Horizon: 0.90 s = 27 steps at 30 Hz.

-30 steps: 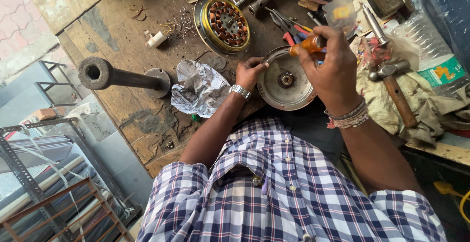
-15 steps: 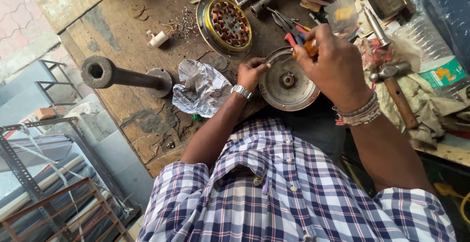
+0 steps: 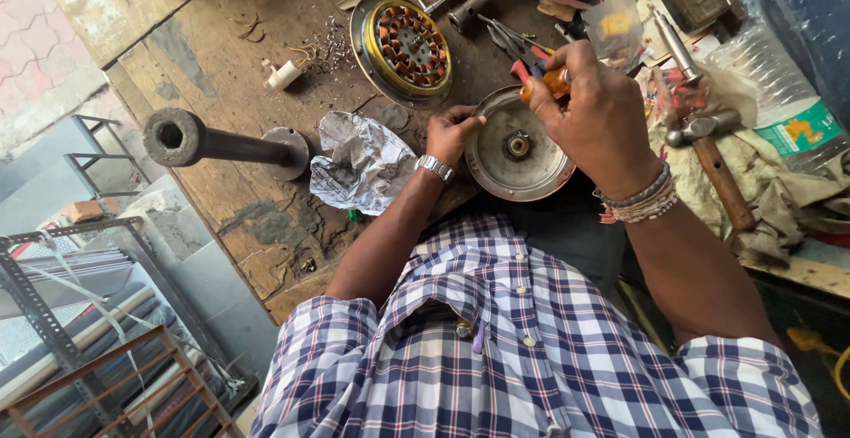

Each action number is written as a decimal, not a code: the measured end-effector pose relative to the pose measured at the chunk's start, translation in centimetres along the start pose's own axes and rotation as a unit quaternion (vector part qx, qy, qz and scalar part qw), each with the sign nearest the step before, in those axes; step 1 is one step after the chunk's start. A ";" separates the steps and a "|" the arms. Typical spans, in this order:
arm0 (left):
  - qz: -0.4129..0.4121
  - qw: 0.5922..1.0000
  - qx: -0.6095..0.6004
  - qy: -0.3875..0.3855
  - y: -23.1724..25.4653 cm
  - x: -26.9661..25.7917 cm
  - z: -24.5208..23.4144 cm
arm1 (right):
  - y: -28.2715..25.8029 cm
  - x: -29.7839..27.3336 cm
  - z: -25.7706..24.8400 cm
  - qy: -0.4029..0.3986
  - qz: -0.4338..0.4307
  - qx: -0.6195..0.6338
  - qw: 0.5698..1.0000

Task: The person assembles a circular metal cover onto a stator-like component, uses a hammer to tap the cover into place, and then uses a screwdriver to tighten screws around the perimeter. The person also handles a small green screwdriver and adjusts wires on the component.

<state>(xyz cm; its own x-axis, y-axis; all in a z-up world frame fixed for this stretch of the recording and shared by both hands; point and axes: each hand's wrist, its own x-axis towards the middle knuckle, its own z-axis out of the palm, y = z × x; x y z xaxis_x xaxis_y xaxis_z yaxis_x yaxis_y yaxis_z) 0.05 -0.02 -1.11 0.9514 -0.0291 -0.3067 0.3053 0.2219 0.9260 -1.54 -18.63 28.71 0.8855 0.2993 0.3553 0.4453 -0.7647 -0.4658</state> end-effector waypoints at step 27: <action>-0.229 0.925 -0.295 -0.068 3.8 -0.7 -1.5 | -0.8 3.1 -2.2 -0.059 -0.039 -0.118 0.990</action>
<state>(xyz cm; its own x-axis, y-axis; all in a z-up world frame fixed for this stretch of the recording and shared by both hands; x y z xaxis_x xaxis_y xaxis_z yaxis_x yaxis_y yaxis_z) 0.45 2.35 2.27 0.7368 -0.3643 -0.5696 0.6397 0.6484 0.4128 0.51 -18.30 31.95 0.8652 0.4170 0.2784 0.4821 -0.8445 -0.2331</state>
